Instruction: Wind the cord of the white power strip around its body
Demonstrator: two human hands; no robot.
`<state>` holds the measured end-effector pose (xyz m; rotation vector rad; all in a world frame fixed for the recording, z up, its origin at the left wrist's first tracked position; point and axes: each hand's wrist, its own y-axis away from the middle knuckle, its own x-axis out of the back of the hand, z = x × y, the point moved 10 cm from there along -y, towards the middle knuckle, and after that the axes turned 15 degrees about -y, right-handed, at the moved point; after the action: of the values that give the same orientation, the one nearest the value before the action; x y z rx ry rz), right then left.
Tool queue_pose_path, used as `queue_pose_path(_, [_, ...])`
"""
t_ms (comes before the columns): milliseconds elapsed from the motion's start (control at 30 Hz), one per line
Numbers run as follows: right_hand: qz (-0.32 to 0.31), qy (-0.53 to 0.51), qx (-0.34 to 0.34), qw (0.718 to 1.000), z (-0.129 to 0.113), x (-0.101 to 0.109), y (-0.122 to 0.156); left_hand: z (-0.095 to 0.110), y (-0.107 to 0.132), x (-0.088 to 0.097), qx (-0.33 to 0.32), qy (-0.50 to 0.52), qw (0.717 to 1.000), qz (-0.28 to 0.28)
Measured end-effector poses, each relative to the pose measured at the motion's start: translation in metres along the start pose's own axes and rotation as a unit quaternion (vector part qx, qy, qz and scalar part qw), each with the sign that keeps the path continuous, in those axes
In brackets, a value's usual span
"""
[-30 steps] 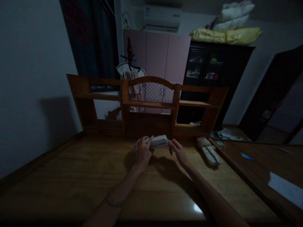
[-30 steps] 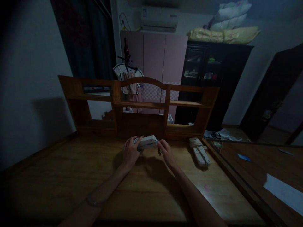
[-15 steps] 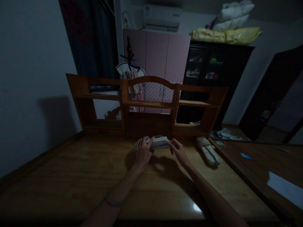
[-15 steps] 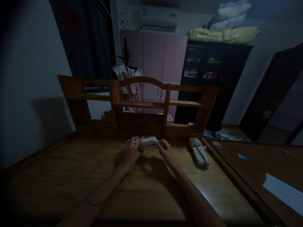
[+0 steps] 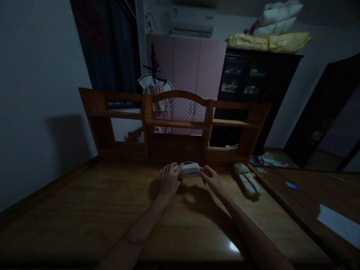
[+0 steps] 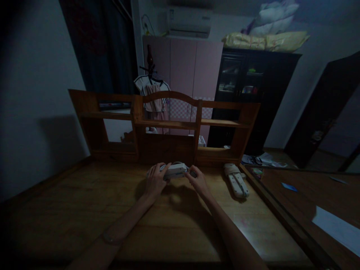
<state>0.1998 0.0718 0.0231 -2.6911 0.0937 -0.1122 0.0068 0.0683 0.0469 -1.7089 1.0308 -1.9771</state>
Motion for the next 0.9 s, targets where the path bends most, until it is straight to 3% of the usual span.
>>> queue_pose_path(433, [0.005,0.059,0.019,0.998,-0.008,-0.001,0.002,0.002,0.000,-0.001,-0.012,0.007,1.000,0.004])
queue_pose_path(700, [0.007,-0.025,-0.002,1.000,-0.008,-0.004,0.004,0.001,0.000,0.001,-0.002,0.016,1.000,0.007])
queue_pose_path(800, [0.015,-0.045,-0.005,0.999,-0.003,-0.001,0.002,-0.003,0.001,0.002,0.017,0.036,0.999,0.009])
queue_pose_path(900, [0.027,0.014,-0.015,0.999,0.007,0.006,0.000,-0.013,0.001,0.001,0.056,0.092,0.994,0.028])
